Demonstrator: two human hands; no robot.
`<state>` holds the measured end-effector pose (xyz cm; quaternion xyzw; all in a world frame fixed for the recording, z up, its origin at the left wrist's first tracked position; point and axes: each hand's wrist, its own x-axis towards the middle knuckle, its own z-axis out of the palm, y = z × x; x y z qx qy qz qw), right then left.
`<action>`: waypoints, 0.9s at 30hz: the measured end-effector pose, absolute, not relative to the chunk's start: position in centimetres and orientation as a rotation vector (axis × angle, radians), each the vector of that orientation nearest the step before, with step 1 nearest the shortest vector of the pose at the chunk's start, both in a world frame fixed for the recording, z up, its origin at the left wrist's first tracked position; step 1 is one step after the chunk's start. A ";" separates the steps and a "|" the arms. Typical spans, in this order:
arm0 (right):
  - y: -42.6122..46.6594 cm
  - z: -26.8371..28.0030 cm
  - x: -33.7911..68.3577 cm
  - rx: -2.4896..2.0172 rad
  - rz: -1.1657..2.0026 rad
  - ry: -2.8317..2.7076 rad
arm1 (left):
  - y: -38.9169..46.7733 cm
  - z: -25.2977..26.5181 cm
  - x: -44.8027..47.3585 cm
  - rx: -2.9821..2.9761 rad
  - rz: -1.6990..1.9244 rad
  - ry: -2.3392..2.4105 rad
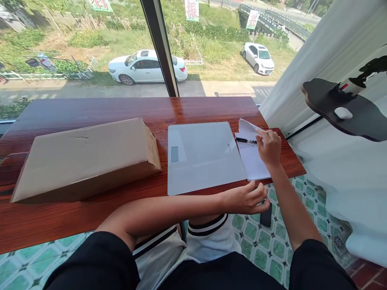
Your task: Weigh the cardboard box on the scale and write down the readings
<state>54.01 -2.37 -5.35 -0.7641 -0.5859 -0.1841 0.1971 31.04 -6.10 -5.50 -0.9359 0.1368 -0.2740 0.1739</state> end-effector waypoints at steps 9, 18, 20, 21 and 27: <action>-2.7 -6.6 53.7 -2.166 -0.555 -1.619 | -7.2 -7.1 31.1 -2.604 -0.829 0.259; -3.1 -6.9 53.8 -2.252 -0.511 -1.648 | -7.3 -7.9 31.6 -2.629 -0.844 0.114; -3.1 -7.0 53.9 -2.261 -0.491 -1.664 | -7.4 -8.0 31.6 -2.630 -0.848 0.103; -3.1 -7.0 54.0 -2.266 -0.480 -1.667 | -7.5 -8.0 31.7 -2.630 -0.847 0.098; -2.9 -7.0 53.9 -2.274 -0.449 -1.664 | -7.7 -8.5 31.9 -2.656 -0.837 0.095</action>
